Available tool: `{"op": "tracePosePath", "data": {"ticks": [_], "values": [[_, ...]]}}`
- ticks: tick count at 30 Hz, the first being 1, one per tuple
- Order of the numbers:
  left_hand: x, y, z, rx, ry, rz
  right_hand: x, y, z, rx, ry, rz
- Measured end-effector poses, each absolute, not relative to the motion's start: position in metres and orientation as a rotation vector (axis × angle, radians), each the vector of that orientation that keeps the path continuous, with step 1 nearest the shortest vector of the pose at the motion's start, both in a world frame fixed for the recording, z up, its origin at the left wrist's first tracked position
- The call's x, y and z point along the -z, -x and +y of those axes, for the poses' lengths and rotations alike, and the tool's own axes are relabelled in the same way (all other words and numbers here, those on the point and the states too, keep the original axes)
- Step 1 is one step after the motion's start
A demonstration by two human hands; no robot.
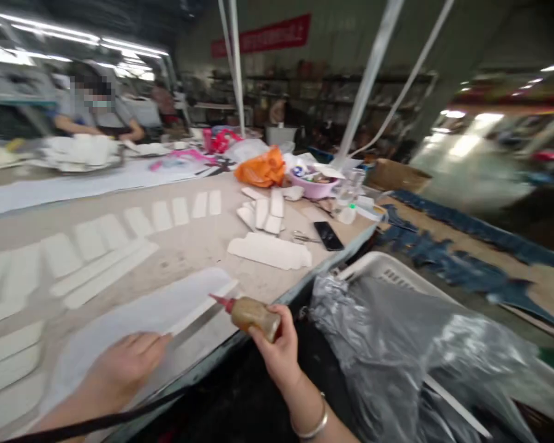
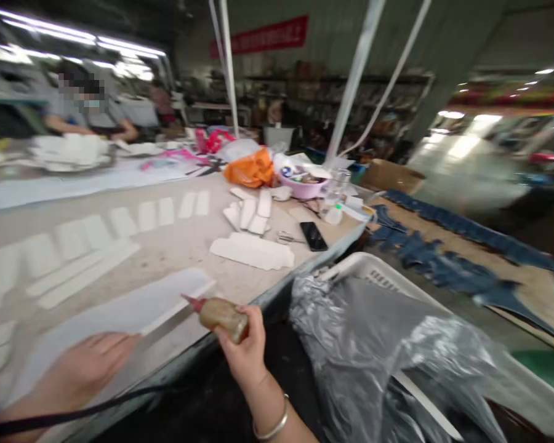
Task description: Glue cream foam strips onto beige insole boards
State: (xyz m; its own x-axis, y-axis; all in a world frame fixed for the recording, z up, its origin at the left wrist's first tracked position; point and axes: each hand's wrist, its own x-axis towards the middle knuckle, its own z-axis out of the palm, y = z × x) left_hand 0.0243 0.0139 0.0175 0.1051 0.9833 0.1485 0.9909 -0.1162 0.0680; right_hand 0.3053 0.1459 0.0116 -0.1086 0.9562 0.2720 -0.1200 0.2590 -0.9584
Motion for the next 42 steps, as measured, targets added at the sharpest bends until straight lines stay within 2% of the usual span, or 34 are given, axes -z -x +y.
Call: {"op": "tracePosePath", "data": {"ticks": [2, 9, 22, 31, 42], "values": [[-0.020, -0.033, -0.013, 0.190, 2.199, -2.105, -0.007, -0.300, 0.143, -1.113, 0.839, -1.452], [-0.001, -0.036, -0.034, 0.573, 1.930, -2.105, -0.008, -0.285, 0.118, -0.908, 0.602, -1.841], [0.016, -0.026, -0.050, 0.702, 1.971, -2.107, 0.001, -0.249, 0.090, -0.887, 0.432, -2.145], [0.024, -0.021, -0.051, 0.631, 1.965, -2.043, -0.003, -0.249, 0.092, -0.810, 0.471, -2.179], [0.038, -0.006, -0.048, 0.694, 2.027, -1.840, -0.001, -0.284, 0.125, -0.568, 0.780, -2.047]]}}
